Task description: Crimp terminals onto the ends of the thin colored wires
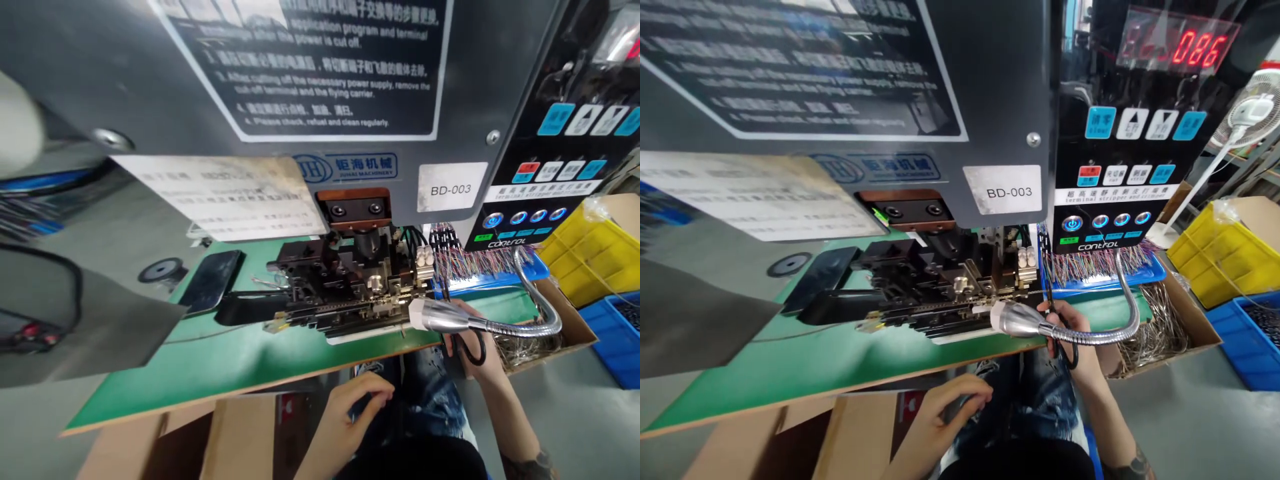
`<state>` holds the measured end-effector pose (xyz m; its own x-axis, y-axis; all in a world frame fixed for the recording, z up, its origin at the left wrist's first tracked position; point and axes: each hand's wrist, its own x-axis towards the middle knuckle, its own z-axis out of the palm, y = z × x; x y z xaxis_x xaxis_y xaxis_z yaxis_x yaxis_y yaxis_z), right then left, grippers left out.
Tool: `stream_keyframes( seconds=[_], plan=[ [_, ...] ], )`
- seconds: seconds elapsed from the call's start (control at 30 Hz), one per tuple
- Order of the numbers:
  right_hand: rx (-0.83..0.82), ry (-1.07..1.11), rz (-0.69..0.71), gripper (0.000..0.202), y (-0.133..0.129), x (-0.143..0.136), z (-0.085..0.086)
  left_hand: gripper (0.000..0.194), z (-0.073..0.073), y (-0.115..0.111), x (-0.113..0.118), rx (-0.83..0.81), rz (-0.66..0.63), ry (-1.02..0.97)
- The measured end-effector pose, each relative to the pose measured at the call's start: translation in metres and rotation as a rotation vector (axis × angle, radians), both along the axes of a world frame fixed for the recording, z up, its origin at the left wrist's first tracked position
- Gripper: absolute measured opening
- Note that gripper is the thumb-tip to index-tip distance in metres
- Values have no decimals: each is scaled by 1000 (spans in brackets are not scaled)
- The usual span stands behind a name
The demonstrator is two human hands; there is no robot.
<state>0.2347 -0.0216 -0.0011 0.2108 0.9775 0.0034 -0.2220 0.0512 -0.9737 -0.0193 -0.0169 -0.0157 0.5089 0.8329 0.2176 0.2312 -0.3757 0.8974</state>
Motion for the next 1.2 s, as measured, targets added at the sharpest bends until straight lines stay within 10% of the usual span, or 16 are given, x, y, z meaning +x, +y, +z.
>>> stream_keyframes(
  seconds=[0.27,0.5,0.83,1.2],
  plan=[
    [-69,-130,-68,35,-21,13,-6,21,-2,4,-15,64,82,13],
    [43,-837,-119,17,-67,56,-19,20,-15,30,-64,198,433,124],
    [164,-1248,25,35,-33,101,-27,13,-29,104,-93,364,726,566],
    [104,-1474,-401,39,-64,205,-42,10,-43,129,-111,366,784,693]
  ],
)
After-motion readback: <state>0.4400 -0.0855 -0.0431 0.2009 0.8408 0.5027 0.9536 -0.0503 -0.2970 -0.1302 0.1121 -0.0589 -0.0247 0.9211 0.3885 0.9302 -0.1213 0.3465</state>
